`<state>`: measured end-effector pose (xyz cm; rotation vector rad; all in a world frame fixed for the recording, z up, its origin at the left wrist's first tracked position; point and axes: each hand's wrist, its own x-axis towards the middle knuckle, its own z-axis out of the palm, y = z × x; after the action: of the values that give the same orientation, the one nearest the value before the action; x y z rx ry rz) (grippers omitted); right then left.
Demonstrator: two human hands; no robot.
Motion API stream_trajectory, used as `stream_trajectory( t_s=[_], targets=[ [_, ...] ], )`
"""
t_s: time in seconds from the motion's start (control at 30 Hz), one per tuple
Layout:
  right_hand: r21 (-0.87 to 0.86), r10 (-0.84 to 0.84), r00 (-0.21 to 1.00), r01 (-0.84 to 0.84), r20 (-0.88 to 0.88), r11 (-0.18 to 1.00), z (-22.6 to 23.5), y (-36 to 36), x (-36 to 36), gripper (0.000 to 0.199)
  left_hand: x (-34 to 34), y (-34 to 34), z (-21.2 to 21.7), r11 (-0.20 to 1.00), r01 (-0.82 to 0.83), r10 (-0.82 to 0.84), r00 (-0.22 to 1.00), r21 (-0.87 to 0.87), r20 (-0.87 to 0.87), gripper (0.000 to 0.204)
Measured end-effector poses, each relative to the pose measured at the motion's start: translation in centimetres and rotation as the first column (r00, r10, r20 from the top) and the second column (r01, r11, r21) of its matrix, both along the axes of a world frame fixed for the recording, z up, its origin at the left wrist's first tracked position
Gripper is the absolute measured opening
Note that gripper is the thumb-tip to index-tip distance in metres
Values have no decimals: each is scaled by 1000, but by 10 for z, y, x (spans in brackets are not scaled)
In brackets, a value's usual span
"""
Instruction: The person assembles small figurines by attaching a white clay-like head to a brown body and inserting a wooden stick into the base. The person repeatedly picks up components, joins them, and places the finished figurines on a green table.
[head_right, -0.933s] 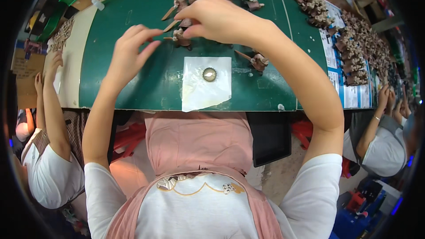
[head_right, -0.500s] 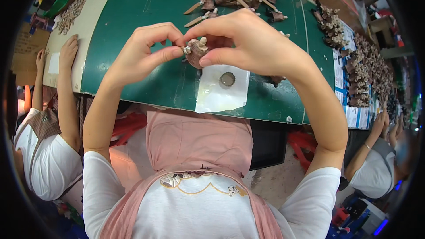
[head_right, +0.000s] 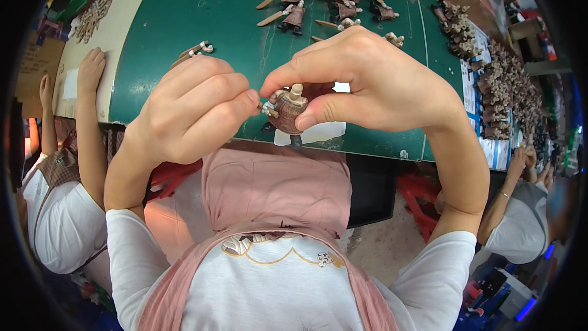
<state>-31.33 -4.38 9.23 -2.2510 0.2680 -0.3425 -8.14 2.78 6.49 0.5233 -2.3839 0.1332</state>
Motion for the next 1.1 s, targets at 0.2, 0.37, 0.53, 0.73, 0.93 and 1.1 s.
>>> stream_trajectory(
  t_s=[0.2, 0.37, 0.53, 0.73, 0.93, 1.1],
  targets=[
    [6, 20, 1000, -20, -18, 1000, -6, 2, 7, 43, 5, 3, 1, 999, 13, -9, 994, -41, 112, 19],
    [12, -39, 999, 39, -7, 999, -13, 0, 13, 35, 12, 3, -6, 995, -102, 102, 994, -11, 45, 25],
    [-289, -269, 957, 229, -109, 930, -30, -30, 14, 40, 19, -9, -22, 869, -481, 493, 862, 115, -120, 36],
    [-476, -257, 962, 182, -97, 861, -69, -54, 22, 35, 58, -11, -48, 661, -704, 714, 696, 261, 71, 20],
    [-583, -394, 918, 341, 40, 737, -54, -33, 10, 52, 84, -10, -55, 616, -671, 690, 713, 413, 128, 13],
    [-456, -539, 803, 592, 255, 665, -28, 3, -26, 48, 76, -13, -62, 634, -645, 682, 726, 426, 84, 16]
  ],
)
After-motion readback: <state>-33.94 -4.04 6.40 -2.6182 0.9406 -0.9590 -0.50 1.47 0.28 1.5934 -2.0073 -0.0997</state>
